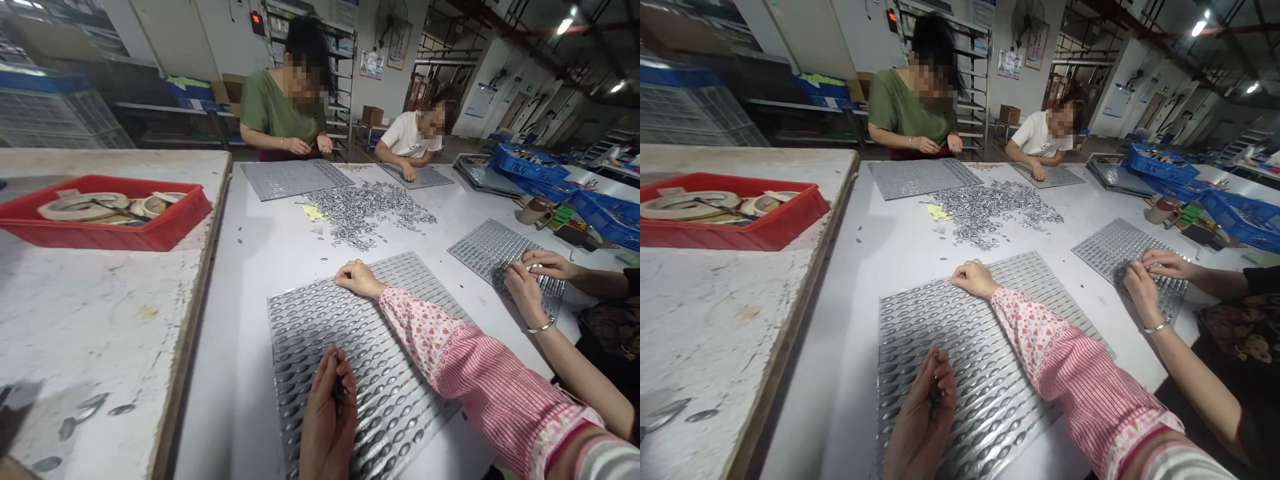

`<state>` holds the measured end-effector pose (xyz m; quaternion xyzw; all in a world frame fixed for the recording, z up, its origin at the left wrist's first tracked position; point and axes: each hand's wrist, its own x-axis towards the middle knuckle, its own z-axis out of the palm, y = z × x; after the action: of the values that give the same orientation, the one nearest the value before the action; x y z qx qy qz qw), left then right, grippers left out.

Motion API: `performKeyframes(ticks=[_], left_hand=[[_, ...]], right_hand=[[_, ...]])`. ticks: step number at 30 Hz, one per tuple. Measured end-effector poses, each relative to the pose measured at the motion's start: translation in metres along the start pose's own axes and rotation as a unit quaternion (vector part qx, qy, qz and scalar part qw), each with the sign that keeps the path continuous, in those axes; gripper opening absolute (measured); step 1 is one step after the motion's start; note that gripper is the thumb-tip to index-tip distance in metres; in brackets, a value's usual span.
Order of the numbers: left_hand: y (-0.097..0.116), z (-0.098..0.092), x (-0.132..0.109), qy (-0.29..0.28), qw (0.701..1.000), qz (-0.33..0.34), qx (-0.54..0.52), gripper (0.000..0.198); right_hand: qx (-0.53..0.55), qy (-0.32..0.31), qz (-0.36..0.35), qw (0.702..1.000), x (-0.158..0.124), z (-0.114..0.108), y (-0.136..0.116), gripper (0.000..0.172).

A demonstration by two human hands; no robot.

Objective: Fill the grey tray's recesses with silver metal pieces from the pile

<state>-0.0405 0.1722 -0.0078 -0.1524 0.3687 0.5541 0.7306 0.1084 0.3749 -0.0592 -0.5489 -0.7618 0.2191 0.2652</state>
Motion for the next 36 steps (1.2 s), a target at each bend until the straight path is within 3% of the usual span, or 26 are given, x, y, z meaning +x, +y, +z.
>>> performKeyframes(ticks=[4, 8, 10, 12, 14, 16, 19, 21, 23, 25, 27, 36], left_hand=[[0.002, 0.004, -0.003, 0.014, 1.0, -0.01, -0.023, 0.023], [0.004, 0.007, -0.004, 0.021, 0.998, -0.019, -0.059, 0.021], [0.003, 0.007, -0.004, 0.015, 0.997, -0.021, -0.071, 0.021], [0.002, 0.006, -0.003, 0.003, 0.997, -0.019, -0.078, 0.023], [0.001, 0.006, -0.003, -0.014, 0.997, -0.016, -0.078, 0.024], [0.001, 0.006, -0.004, -0.014, 0.997, -0.006, -0.07, 0.022], [0.003, 0.007, -0.009, 0.018, 0.998, 0.012, -0.062, 0.03], [0.004, 0.007, -0.011, 0.025, 0.998, 0.006, -0.066, 0.041], [0.005, 0.005, -0.012, 0.012, 0.998, -0.007, -0.06, 0.049], [0.005, 0.002, -0.013, 0.008, 0.999, -0.01, -0.046, 0.053], [0.005, 0.0, -0.014, 0.004, 0.999, -0.001, -0.039, 0.054], [0.008, 0.008, -0.019, 0.029, 0.998, -0.009, -0.05, 0.048]], right_hand=[[0.003, -0.003, 0.008, 1.0, -0.002, -0.002, -0.004, 0.007], [0.077, -0.01, -0.004, 0.997, -0.026, -0.013, -0.029, 0.008], [0.198, -0.117, -0.03, 0.973, -0.048, -0.019, -0.048, 0.017], [0.275, -0.243, -0.076, 0.927, -0.071, -0.024, -0.066, 0.025], [0.303, -0.268, -0.098, 0.909, -0.089, -0.024, -0.08, 0.028], [0.343, -0.252, -0.072, 0.902, -0.094, -0.022, -0.084, 0.031], [0.41, -0.188, 0.0, 0.893, -0.075, -0.018, -0.07, 0.033], [0.382, -0.107, 0.034, 0.917, -0.05, -0.018, -0.053, 0.028], [0.262, -0.046, 0.054, 0.962, -0.024, -0.02, -0.035, 0.018], [0.141, -0.041, 0.062, 0.987, -0.004, -0.019, -0.022, 0.017], [0.082, -0.049, 0.061, 0.993, 0.007, -0.015, -0.016, 0.016], [0.017, -0.06, 0.016, 0.998, 0.016, -0.006, -0.019, 0.013]])
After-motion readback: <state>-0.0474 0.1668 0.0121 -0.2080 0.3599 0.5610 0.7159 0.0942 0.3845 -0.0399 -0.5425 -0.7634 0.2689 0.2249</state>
